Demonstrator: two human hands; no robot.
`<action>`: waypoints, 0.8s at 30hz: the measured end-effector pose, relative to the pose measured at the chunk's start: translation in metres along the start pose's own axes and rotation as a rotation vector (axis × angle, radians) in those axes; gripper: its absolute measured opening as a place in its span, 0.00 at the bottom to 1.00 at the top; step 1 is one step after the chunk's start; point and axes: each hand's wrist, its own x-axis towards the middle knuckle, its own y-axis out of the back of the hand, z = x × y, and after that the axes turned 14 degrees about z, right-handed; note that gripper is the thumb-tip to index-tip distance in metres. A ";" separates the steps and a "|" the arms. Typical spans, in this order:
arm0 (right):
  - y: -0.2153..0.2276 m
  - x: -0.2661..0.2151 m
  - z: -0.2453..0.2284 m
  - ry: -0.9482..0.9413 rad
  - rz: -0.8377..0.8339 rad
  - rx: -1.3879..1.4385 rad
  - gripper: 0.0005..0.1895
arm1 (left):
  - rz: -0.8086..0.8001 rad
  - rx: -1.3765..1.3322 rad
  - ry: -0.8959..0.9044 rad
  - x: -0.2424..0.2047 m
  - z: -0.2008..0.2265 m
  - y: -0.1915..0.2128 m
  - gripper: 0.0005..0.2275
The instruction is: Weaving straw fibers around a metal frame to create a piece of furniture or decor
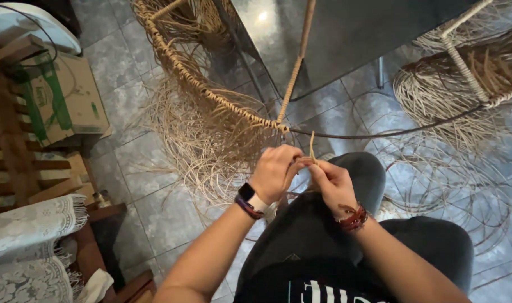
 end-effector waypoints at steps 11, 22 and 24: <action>-0.009 -0.002 0.037 0.008 0.074 0.448 0.07 | 0.320 -0.069 0.099 0.084 0.047 0.007 0.13; -0.003 -0.020 0.076 -0.031 0.070 0.195 0.08 | 0.345 0.229 0.133 0.127 0.015 -0.006 0.10; -0.006 -0.030 0.071 -0.205 0.029 0.430 0.04 | 0.271 0.346 0.140 0.130 0.008 -0.010 0.08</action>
